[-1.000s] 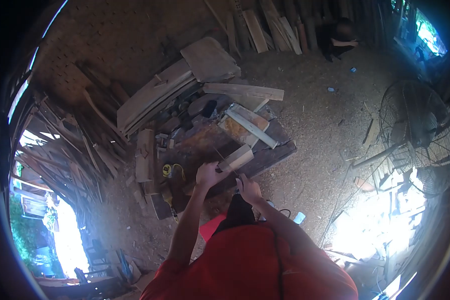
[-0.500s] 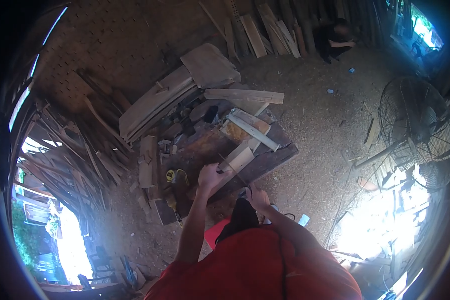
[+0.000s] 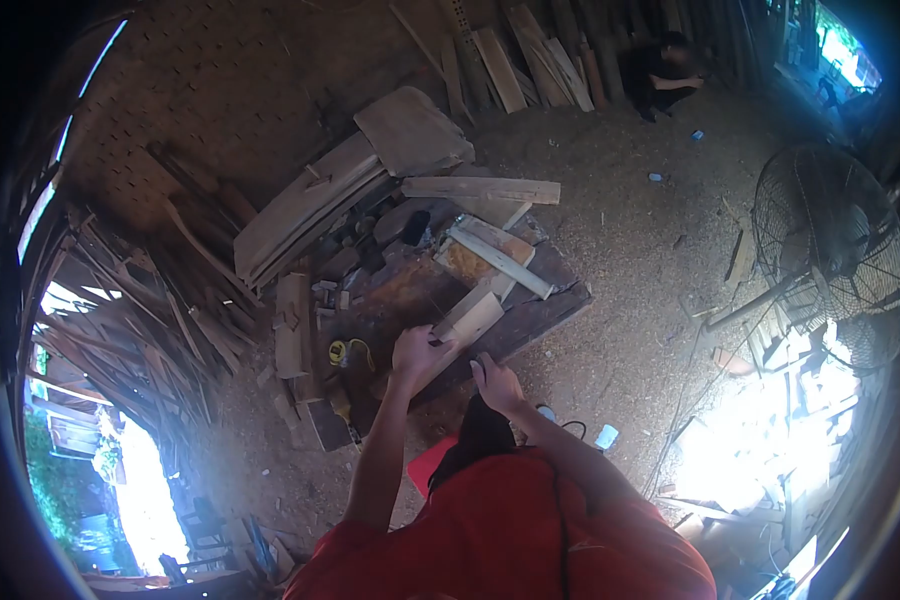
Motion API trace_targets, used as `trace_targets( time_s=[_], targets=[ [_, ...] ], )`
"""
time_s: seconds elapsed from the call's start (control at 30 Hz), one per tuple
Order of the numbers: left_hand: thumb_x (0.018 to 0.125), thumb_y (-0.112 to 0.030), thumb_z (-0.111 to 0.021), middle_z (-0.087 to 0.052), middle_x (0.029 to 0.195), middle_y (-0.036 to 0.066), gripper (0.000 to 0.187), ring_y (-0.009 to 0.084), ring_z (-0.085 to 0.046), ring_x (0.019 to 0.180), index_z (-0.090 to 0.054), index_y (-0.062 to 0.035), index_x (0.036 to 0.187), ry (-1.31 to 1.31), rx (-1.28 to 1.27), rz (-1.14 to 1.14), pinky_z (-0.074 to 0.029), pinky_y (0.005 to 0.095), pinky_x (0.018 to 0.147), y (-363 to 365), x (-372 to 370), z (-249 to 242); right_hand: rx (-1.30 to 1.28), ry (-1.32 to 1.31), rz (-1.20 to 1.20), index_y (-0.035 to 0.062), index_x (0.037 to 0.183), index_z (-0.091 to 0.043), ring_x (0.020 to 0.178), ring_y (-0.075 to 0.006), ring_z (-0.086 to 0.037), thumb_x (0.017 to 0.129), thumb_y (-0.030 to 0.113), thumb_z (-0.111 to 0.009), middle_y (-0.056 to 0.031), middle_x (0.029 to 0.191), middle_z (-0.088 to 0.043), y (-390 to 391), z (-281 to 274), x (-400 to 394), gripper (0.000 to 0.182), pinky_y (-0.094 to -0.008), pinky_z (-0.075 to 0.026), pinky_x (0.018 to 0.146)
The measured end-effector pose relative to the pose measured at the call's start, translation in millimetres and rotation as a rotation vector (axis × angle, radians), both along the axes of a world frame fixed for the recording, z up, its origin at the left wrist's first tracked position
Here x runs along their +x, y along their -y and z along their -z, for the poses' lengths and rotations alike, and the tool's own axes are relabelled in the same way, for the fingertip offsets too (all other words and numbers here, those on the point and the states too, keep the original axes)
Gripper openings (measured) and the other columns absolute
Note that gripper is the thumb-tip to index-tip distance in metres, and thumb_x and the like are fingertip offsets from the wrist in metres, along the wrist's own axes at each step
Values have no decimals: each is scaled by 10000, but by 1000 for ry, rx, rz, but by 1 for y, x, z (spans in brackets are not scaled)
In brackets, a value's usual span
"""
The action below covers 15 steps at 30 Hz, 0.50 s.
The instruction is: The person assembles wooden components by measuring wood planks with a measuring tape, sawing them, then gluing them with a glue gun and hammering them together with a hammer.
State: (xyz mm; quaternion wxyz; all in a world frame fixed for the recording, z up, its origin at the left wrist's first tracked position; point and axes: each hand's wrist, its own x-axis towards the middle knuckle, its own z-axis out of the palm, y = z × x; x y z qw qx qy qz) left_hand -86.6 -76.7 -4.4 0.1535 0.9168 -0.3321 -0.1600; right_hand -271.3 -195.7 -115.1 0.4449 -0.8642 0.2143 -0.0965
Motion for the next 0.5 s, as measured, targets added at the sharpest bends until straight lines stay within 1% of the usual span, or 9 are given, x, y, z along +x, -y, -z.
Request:
trace_targets(
  time_s=[0.07,0.17,0.3,0.37,0.4,0.47,0.5],
  targets=[
    [782,-610,-788,-770,1111,189,737,370,-722,1085,-748,-6,1202,20,22,22,-575,464,973,1,-2,-4,-38,2,31,29,1225,-572,807,-539,-677,1078,304,-518,-314,837,-692,-3,6,-2,317,-613,-534,683],
    [783,-615,-781,-775,1101,175,724,364,-723,1078,-754,-16,1189,49,16,30,-577,462,967,-1,0,-1,-33,7,29,27,1214,-573,813,-547,-669,1081,298,-514,-313,817,-681,-4,26,-25,308,-620,-520,683],
    [783,-622,-776,-774,1099,173,723,357,-722,1081,-756,-27,1193,145,29,43,-577,458,964,-3,-4,17,11,91,53,28,1232,-575,816,-549,-670,1078,303,-518,-313,821,-687,-2,1,3,320,-625,-529,689],
    [788,-617,-774,-772,1103,179,714,359,-722,1077,-758,-24,1187,128,9,44,-576,462,964,2,-8,0,30,131,28,28,1250,-576,824,-548,-673,1074,302,-523,-314,828,-691,-3,-15,10,330,-624,-533,692],
    [791,-614,-773,-771,1105,182,710,360,-723,1075,-759,-23,1184,121,7,45,-575,463,964,0,-10,-6,3,118,37,26,1243,-577,819,-548,-672,1075,300,-523,-314,824,-688,-9,-10,3,326,-625,-530,685],
    [792,-604,-773,-771,1095,189,695,363,-727,1064,-764,-16,1163,90,19,35,-577,463,963,0,-5,-4,-70,112,50,21,1229,-581,810,-548,-668,1076,297,-523,-315,816,-684,-8,18,-12,320,-627,-522,672],
    [793,-599,-773,-771,1090,193,688,365,-729,1059,-766,-13,1153,73,26,31,-578,463,963,-1,-3,-1,-47,107,50,19,1231,-582,809,-546,-669,1077,298,-525,-311,814,-685,-8,19,-15,324,-625,-523,671]
  ],
)
